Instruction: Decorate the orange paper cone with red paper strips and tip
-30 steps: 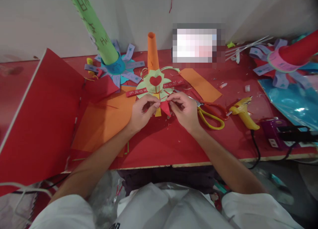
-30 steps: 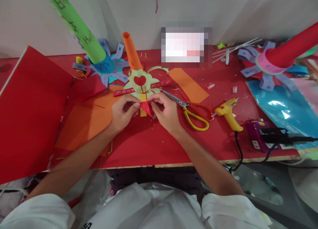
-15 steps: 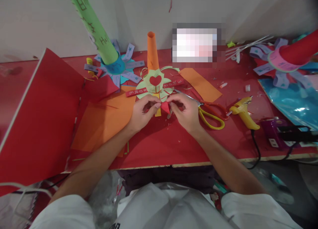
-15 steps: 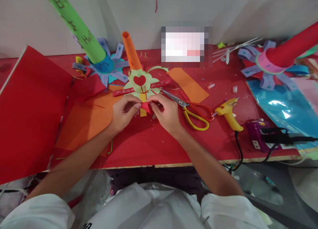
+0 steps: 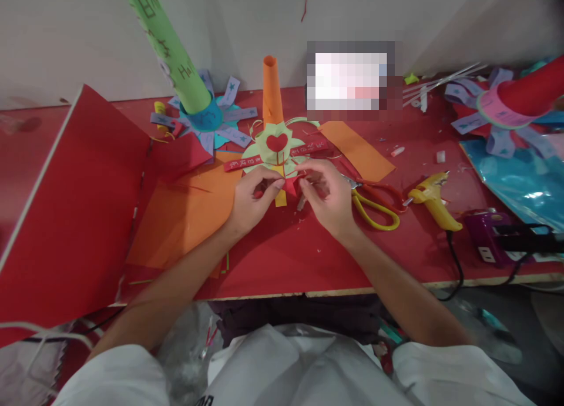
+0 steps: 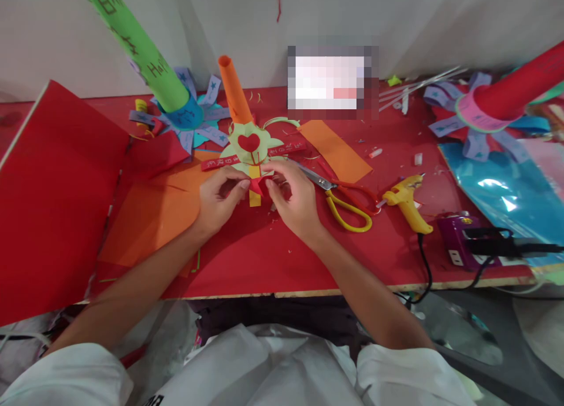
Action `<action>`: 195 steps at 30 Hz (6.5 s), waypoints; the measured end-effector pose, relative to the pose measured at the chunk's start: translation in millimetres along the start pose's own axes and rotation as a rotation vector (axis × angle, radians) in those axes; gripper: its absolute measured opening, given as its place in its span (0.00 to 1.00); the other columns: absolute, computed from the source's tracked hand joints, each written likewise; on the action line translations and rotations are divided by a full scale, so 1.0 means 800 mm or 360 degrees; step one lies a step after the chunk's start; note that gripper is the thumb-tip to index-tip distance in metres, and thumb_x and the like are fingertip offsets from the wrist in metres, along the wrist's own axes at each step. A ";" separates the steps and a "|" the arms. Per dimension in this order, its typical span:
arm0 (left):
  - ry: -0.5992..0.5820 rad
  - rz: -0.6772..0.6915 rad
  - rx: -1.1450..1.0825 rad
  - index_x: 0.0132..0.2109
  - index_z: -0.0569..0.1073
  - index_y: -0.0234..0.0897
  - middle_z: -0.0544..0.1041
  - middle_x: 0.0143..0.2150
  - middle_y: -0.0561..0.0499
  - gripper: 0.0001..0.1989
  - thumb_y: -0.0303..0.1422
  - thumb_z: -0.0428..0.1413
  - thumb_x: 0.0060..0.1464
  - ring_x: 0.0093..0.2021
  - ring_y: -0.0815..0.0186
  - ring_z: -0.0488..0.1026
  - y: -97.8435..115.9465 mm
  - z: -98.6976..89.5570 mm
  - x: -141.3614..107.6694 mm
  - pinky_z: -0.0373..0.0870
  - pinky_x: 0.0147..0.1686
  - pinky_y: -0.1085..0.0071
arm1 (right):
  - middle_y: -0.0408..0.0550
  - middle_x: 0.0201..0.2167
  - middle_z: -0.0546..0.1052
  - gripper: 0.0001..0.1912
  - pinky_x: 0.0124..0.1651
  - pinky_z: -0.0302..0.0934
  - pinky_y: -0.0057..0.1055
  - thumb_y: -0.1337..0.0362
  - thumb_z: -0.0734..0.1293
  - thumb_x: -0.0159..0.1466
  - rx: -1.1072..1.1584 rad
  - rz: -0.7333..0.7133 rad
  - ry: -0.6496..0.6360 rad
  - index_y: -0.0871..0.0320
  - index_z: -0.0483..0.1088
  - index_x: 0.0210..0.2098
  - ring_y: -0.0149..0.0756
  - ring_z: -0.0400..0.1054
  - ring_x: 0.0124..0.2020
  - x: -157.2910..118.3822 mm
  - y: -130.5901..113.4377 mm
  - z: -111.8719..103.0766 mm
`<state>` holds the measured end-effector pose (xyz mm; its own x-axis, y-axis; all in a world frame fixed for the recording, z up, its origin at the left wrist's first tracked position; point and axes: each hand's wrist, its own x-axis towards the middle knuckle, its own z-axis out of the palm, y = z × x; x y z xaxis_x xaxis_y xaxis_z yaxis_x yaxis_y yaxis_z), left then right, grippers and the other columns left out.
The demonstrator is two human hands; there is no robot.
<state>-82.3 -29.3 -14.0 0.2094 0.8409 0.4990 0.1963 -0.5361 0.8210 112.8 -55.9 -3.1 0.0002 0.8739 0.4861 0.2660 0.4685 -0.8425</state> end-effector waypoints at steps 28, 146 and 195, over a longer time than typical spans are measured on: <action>0.0094 0.0506 0.0396 0.46 0.79 0.38 0.80 0.36 0.51 0.02 0.30 0.61 0.70 0.34 0.70 0.76 0.008 0.002 -0.005 0.72 0.34 0.73 | 0.39 0.21 0.70 0.11 0.25 0.57 0.30 0.53 0.77 0.63 0.0438 0.0622 0.0073 0.54 0.81 0.32 0.29 0.59 0.22 -0.008 0.000 0.022; 0.0077 -0.0350 -0.0791 0.46 0.83 0.42 0.72 0.29 0.55 0.12 0.45 0.68 0.64 0.26 0.72 0.69 -0.014 0.008 0.006 0.69 0.21 0.79 | 0.41 0.26 0.75 0.31 0.18 0.51 0.25 0.30 0.73 0.61 0.1209 0.1199 -0.0241 0.52 0.67 0.36 0.28 0.62 0.20 0.001 0.000 0.019; -0.0035 -0.0410 -0.0324 0.41 0.78 0.38 0.78 0.34 0.51 0.23 0.55 0.66 0.61 0.31 0.70 0.72 -0.018 0.010 0.003 0.69 0.30 0.74 | 0.47 0.39 0.81 0.25 0.33 0.69 0.35 0.40 0.75 0.64 0.0478 0.0655 -0.0172 0.50 0.75 0.49 0.39 0.73 0.34 -0.004 -0.001 0.017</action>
<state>-76.8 -20.2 -26.8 0.1990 0.9440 0.2633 0.0505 -0.2782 0.9592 99.3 -57.5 -7.2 -0.0572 0.9946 0.0871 -0.0234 0.0859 -0.9960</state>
